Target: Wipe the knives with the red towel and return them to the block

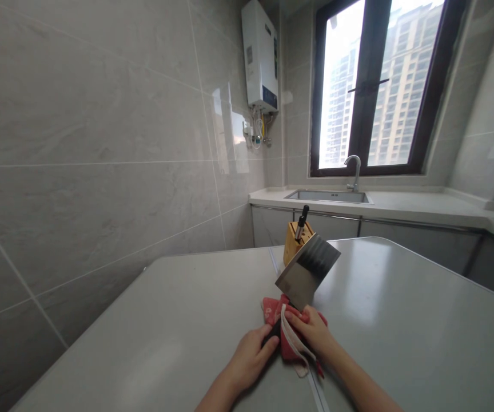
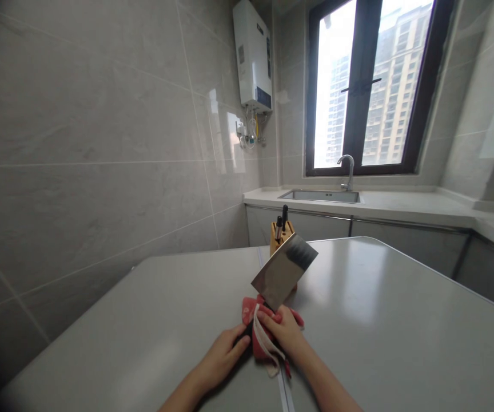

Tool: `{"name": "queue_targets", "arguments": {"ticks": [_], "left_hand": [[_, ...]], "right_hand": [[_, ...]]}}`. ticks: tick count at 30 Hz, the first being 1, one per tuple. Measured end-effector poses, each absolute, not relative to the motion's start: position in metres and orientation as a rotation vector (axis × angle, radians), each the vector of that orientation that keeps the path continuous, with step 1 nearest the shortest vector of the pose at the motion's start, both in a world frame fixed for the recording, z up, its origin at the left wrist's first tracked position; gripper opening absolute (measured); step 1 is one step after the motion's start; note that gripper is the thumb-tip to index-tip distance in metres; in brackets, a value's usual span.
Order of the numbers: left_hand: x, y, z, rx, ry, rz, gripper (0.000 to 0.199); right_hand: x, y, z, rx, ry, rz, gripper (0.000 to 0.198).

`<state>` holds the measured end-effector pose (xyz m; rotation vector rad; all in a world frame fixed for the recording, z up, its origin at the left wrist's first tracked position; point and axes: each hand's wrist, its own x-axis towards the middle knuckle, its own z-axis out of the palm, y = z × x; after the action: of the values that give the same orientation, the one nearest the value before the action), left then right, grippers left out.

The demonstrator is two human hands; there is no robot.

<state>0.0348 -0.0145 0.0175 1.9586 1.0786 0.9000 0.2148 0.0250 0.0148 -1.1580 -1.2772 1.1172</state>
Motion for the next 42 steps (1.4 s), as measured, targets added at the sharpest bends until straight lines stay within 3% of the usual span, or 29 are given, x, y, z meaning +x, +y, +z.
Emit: {"name": "queue_targets", "arguments": {"ticks": [9,24,42], "left_hand": [[0.036,-0.015,0.017,1.871,0.947,0.976,0.041],[0.036,-0.013,0.016,1.800,0.879,0.984,0.040],[0.035,-0.008,0.006,1.746,0.933,0.925,0.044]], "right_hand": [[0.209,0.018,0.015,-0.819,-1.236,1.495,0.050],[0.207,0.016,0.001,-0.797,-1.375,1.508,0.077],[0.206,0.023,-0.010,-0.969,-1.320,1.471,0.061]]}}
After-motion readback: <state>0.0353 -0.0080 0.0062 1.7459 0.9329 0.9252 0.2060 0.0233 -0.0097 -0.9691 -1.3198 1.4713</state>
